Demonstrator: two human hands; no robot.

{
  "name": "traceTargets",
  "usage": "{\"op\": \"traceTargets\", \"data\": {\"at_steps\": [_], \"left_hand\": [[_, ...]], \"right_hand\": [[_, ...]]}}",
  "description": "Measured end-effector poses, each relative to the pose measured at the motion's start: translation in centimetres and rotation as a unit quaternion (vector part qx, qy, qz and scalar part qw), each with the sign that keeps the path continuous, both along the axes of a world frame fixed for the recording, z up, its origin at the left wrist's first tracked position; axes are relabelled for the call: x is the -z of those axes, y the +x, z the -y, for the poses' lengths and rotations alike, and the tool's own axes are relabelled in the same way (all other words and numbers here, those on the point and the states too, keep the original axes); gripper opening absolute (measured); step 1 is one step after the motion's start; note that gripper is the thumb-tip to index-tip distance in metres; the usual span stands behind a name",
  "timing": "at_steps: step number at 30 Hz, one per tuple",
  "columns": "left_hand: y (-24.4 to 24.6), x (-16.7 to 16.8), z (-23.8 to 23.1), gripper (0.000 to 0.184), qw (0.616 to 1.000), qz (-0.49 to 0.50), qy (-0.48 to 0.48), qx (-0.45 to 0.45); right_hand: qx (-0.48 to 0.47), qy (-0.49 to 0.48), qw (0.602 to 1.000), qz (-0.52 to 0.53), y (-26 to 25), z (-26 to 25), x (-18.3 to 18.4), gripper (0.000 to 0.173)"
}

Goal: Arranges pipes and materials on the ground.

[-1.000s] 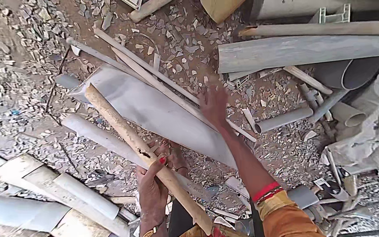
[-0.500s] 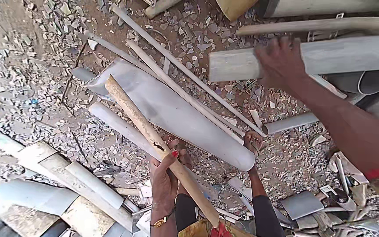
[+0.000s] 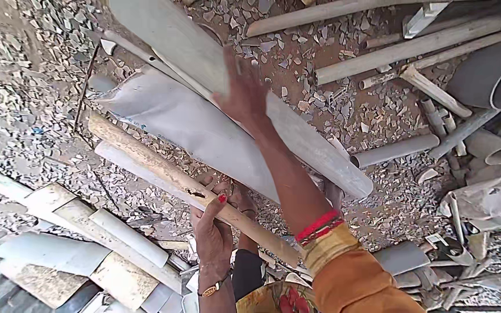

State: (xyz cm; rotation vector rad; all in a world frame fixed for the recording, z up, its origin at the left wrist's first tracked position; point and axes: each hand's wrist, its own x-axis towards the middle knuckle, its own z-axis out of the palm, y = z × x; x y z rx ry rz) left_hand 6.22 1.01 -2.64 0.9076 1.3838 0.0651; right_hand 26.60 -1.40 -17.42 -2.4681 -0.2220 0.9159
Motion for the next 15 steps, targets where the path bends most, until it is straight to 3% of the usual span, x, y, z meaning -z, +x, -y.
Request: {"op": "traceTargets", "data": {"at_steps": [5, 8, 9, 11, 13, 15], "left_hand": [[-0.1, 0.0, -0.1, 0.045, 1.0, 0.002, -0.018, 0.007], [0.4, -0.1, -0.6, 0.046, 0.999, 0.017, -0.026, 0.017], [0.5, -0.2, -0.9, 0.046, 0.999, 0.018, -0.024, 0.021], [0.9, -0.5, -1.5, 0.046, 0.999, 0.02, -0.016, 0.031], [0.9, -0.6, -2.0, 0.046, 0.999, 0.016, -0.005, 0.031], [0.7, -0.6, -2.3, 0.046, 0.999, 0.017, -0.005, 0.03]], "right_hand": [[-0.062, 0.049, 0.997, -0.01, -1.6, 4.8, 1.8, 0.104], [0.038, 0.168, 0.985, 0.008, -0.4, 6.6, 2.6, 0.073], [0.064, 0.148, 0.986, 0.043, 0.4, 7.8, 2.7, 0.062], [0.085, -0.015, 0.993, 0.082, 2.6, 11.3, 2.1, 0.05], [0.08, -0.183, 0.978, 0.063, 4.3, 15.9, 2.9, 0.067], [0.055, -0.281, 0.957, 0.036, 5.1, 21.1, 4.8, 0.085]]}}
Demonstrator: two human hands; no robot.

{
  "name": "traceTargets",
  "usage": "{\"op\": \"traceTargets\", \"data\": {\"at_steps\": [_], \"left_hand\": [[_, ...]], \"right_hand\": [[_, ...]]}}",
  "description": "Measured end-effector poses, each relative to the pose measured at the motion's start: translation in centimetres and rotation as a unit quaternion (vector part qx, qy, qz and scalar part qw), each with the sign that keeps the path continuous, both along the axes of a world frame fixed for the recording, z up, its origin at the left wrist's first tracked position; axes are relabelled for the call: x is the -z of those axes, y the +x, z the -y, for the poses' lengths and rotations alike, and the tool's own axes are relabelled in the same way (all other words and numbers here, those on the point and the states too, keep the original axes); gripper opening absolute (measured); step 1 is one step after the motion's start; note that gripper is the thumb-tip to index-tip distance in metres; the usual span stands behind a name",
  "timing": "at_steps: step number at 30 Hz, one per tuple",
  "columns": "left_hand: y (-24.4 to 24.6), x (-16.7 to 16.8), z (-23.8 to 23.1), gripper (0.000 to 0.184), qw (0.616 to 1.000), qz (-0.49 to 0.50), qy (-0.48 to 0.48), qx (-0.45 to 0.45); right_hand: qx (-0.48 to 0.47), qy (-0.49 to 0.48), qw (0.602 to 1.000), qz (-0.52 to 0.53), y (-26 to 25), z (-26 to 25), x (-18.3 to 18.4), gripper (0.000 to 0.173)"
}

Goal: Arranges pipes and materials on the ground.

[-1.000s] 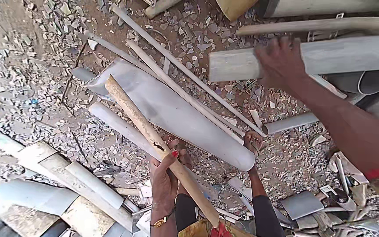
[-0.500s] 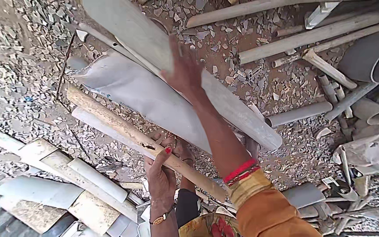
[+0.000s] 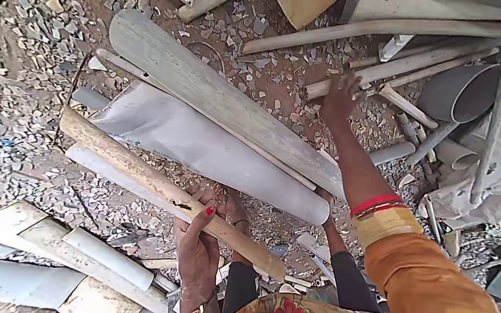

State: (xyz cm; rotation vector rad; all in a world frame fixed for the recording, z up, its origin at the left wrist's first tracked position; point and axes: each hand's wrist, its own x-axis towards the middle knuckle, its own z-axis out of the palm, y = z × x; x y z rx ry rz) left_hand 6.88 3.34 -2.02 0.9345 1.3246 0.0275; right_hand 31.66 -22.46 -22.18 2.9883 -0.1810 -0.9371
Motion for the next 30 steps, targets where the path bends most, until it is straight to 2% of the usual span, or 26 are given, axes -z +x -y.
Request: {"op": "traceTargets", "data": {"at_steps": [1, 3, 6, 8, 10, 11, 12, 13, 15, 16, 18, 21, 23, 28, 30], "left_hand": [[-0.1, 0.0, 0.0, 0.046, 1.0, 0.0, -0.003, -0.003], [-0.1, 0.1, -0.1, 0.046, 1.0, 0.002, -0.01, -0.015], [-0.2, 0.1, -0.1, 0.045, 1.0, 0.015, -0.01, -0.025], [-0.1, 0.3, 0.2, 0.044, 0.999, 0.027, -0.009, -0.031], [-0.1, 0.4, 0.4, 0.044, 0.999, 0.042, -0.017, -0.029], [-0.3, 0.5, 0.3, 0.044, 0.998, 0.049, -0.023, -0.024], [-0.5, 0.4, 0.2, 0.045, 0.998, 0.049, -0.025, -0.02], [-0.5, 0.3, 0.2, 0.046, 0.998, 0.045, -0.027, -0.019], [-0.2, 0.2, 0.1, 0.047, 0.999, 0.033, -0.019, -0.02], [-0.2, 0.1, 0.0, 0.047, 0.999, 0.022, -0.009, -0.021], [-0.1, 0.1, -0.5, 0.047, 1.0, -0.005, 0.019, -0.021], [-0.4, 0.1, 0.1, 0.04, 0.996, -0.056, 0.042, -0.048], [-0.3, 0.4, 0.7, 0.033, 0.993, -0.094, 0.033, -0.065], [1.8, 1.0, 2.5, 0.037, 0.983, -0.163, -0.033, -0.076], [2.2, 1.3, 3.0, 0.043, 0.985, -0.145, -0.05, -0.073]], "right_hand": [[-0.026, -0.022, 0.999, -0.006, 0.2, 2.0, 0.4, 0.085], [-0.095, -0.025, 0.995, -0.012, 0.8, 3.8, 0.3, 0.074], [-0.172, 0.041, 0.984, -0.025, 0.7, 3.3, -1.9, 0.054], [-0.245, 0.13, 0.96, 0.022, 0.0, 1.0, -5.9, 0.043], [-0.315, 0.225, 0.919, 0.079, -0.8, -2.3, -10.7, 0.043], [-0.326, 0.261, 0.902, 0.11, -1.2, -3.4, -11.8, 0.046], [-0.317, 0.274, 0.901, 0.117, -1.3, -3.8, -11.7, 0.053], [-0.29, 0.265, 0.916, 0.084, -1.1, -3.6, -10.8, 0.063], [-0.263, 0.197, 0.944, -0.003, -0.4, -2.8, -7.7, 0.074], [-0.273, 0.176, 0.945, -0.037, -0.7, -3.4, -6.8, 0.077], [-0.296, 0.178, 0.937, -0.047, -2.3, -5.6, -7.7, 0.068], [-0.266, 0.217, 0.939, -0.015, -5.9, -9.3, -13.1, 0.05], [-0.204, 0.24, 0.949, -0.025, -8.2, -11.9, -15.0, 0.054], [-0.073, 0.244, 0.947, -0.197, -11.1, -16.3, -14.2, 0.061], [-0.09, 0.285, 0.944, -0.139, -12.3, -15.7, -13.2, 0.056]]}}
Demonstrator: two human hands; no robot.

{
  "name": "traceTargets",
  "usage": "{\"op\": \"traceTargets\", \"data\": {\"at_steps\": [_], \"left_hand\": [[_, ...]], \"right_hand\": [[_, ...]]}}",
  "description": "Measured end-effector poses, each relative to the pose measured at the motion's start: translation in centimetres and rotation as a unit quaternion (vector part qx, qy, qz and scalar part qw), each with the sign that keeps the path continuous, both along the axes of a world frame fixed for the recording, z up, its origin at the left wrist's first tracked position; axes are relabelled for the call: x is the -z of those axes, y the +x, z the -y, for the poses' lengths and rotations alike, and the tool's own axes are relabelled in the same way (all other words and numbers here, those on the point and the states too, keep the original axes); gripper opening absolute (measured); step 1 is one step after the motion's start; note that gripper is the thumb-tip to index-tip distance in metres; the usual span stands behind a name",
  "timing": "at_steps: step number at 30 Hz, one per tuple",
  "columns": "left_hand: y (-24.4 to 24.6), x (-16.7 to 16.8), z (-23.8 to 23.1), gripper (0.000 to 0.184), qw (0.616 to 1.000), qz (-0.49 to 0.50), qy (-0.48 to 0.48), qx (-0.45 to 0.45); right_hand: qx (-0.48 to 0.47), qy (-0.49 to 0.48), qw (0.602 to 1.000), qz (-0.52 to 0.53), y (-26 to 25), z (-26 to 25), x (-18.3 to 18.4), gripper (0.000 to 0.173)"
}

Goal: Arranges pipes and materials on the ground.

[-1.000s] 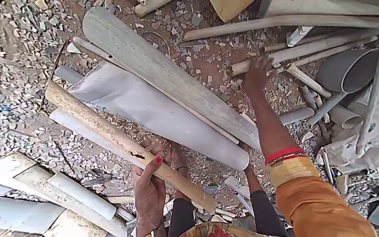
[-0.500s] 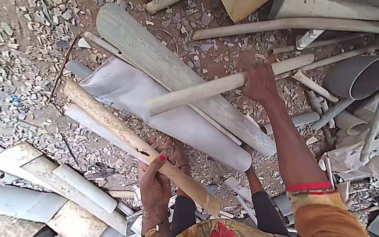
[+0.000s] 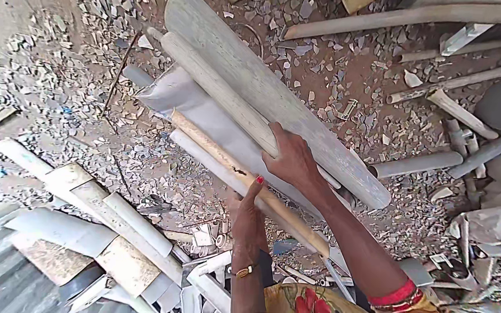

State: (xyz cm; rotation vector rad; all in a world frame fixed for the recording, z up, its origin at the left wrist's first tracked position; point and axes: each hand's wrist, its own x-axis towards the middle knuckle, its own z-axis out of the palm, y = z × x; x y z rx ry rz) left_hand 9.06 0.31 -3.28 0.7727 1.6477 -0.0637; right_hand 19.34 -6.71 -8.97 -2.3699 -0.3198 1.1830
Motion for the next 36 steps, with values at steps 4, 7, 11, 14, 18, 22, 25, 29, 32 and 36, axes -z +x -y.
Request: {"op": "traceTargets", "data": {"at_steps": [4, 7, 11, 14, 18, 22, 25, 29, 32, 36], "left_hand": [[0.2, 0.0, 0.4, 0.065, 0.994, 0.024, -0.098, 0.029], [0.1, 0.5, 1.1, 0.064, 0.983, 0.001, -0.158, 0.089], [1.2, 0.3, 1.3, 0.059, 0.979, -0.027, -0.144, 0.138], [2.0, 0.2, 1.0, 0.055, 0.98, 0.002, -0.069, 0.185], [1.6, 0.3, 0.1, 0.047, 0.985, 0.009, -0.036, 0.167], [1.9, -0.2, 0.5, 0.039, 0.989, -0.005, -0.019, 0.145], [1.7, -0.5, 1.1, 0.036, 0.987, 0.018, -0.026, 0.156], [1.6, -0.8, 1.5, 0.033, 0.986, 0.026, -0.017, 0.164], [1.8, -0.9, 2.2, 0.033, 0.987, 0.026, -0.017, 0.156], [1.4, -1.0, 2.8, 0.032, 0.989, 0.037, -0.023, 0.144]], "right_hand": [[0.017, 0.047, 0.994, 0.101, 0.5, 4.8, 3.0, 0.065], [0.044, 0.03, 0.998, 0.038, 0.5, 6.9, 6.2, 0.079], [0.034, 0.033, 0.999, 0.018, 0.4, 6.5, 6.5, 0.082], [0.073, 0.077, 0.993, 0.048, 0.1, 7.9, 6.7, 0.08], [0.351, 0.035, 0.923, 0.157, -0.5, 16.2, 7.2, 0.069], [0.599, -0.282, 0.739, 0.124, -3.3, 29.5, 10.2, 0.099], [0.695, -0.26, 0.671, 0.004, -5.8, 35.3, 12.9, 0.093], [0.776, -0.109, 0.621, 0.029, -3.8, 32.6, 11.0, 0.064], [0.671, -0.036, 0.733, 0.107, -3.5, 27.8, 6.3, 0.074], [0.352, 0.102, 0.917, 0.157, -4.4, 21.8, 2.4, 0.078]]}}
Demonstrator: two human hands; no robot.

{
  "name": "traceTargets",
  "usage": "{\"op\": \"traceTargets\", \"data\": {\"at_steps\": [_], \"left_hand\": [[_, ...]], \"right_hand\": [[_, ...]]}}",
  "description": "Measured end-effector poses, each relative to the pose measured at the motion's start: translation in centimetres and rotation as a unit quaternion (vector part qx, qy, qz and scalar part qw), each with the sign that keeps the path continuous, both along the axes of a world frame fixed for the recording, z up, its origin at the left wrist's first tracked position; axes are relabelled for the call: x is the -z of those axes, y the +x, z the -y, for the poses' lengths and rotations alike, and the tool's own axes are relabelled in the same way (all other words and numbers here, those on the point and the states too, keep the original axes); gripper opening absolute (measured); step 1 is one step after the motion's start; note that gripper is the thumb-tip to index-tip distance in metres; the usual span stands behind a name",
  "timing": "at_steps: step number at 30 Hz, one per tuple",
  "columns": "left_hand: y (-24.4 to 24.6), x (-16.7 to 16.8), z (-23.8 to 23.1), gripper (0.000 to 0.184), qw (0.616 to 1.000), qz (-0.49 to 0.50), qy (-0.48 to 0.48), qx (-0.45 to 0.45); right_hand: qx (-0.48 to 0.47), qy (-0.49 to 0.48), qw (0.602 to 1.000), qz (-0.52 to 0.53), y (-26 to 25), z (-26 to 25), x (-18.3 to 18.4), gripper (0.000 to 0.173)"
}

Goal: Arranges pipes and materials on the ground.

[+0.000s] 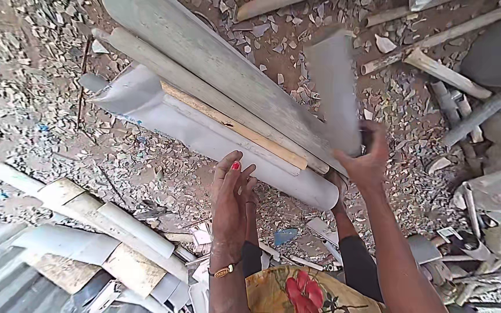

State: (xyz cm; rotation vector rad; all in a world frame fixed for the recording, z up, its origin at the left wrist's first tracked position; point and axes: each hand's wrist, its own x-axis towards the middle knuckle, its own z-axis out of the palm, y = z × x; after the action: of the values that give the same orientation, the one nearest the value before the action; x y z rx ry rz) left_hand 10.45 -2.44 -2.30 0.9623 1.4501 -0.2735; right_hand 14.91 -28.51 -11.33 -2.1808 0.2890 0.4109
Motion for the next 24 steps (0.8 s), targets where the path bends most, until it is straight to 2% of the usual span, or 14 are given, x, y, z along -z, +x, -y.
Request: {"op": "traceTargets", "data": {"at_steps": [2, 5, 8, 11, 13, 16, 18, 20, 22, 24], "left_hand": [[-0.6, 0.1, 0.0, 0.033, 1.0, 0.001, -0.005, -0.01], [-1.6, 0.3, -0.4, 0.033, 0.999, -0.019, 0.002, -0.036], [-5.0, 1.3, -0.9, 0.038, 0.998, -0.031, 0.015, -0.061], [-8.5, 3.0, -0.7, 0.043, 0.987, -0.085, 0.035, -0.132], [-8.7, 3.3, -0.5, 0.045, 0.973, -0.126, 0.038, -0.19], [-7.3, 5.2, -1.9, 0.052, 0.966, -0.098, 0.027, -0.237], [-6.9, 7.9, -2.8, 0.055, 0.961, -0.094, 0.024, -0.26], [-7.9, 11.0, -3.0, 0.058, 0.963, -0.105, 0.008, -0.249], [-9.9, 13.7, -2.9, 0.061, 0.97, -0.104, -0.01, -0.22], [-11.3, 15.5, -2.6, 0.061, 0.969, -0.11, -0.008, -0.221]], "right_hand": [[-0.109, 0.032, 0.994, 0.004, -0.1, -3.0, 0.2, 0.072], [-0.224, 0.013, 0.974, -0.044, 0.2, -6.3, 1.6, 0.069], [-0.302, 0.009, 0.952, -0.049, 2.4, -7.2, 2.4, 0.047], [-0.234, 0.032, 0.971, -0.036, 6.8, -7.8, 4.0, 0.038], [-0.198, 0.048, 0.973, -0.105, 9.5, -8.5, 6.2, 0.04], [-0.142, 0.127, 0.949, -0.251, 13.3, -10.5, 10.2, 0.052], [-0.101, 0.159, 0.923, -0.336, 14.9, -11.4, 12.1, 0.056], [-0.074, 0.177, 0.908, -0.373, 15.6, -11.5, 14.0, 0.058], [-0.079, 0.14, 0.919, -0.361, 15.6, -12.2, 14.2, 0.061], [-0.135, 0.018, 0.935, -0.327, 15.0, -13.9, 13.2, 0.061]]}}
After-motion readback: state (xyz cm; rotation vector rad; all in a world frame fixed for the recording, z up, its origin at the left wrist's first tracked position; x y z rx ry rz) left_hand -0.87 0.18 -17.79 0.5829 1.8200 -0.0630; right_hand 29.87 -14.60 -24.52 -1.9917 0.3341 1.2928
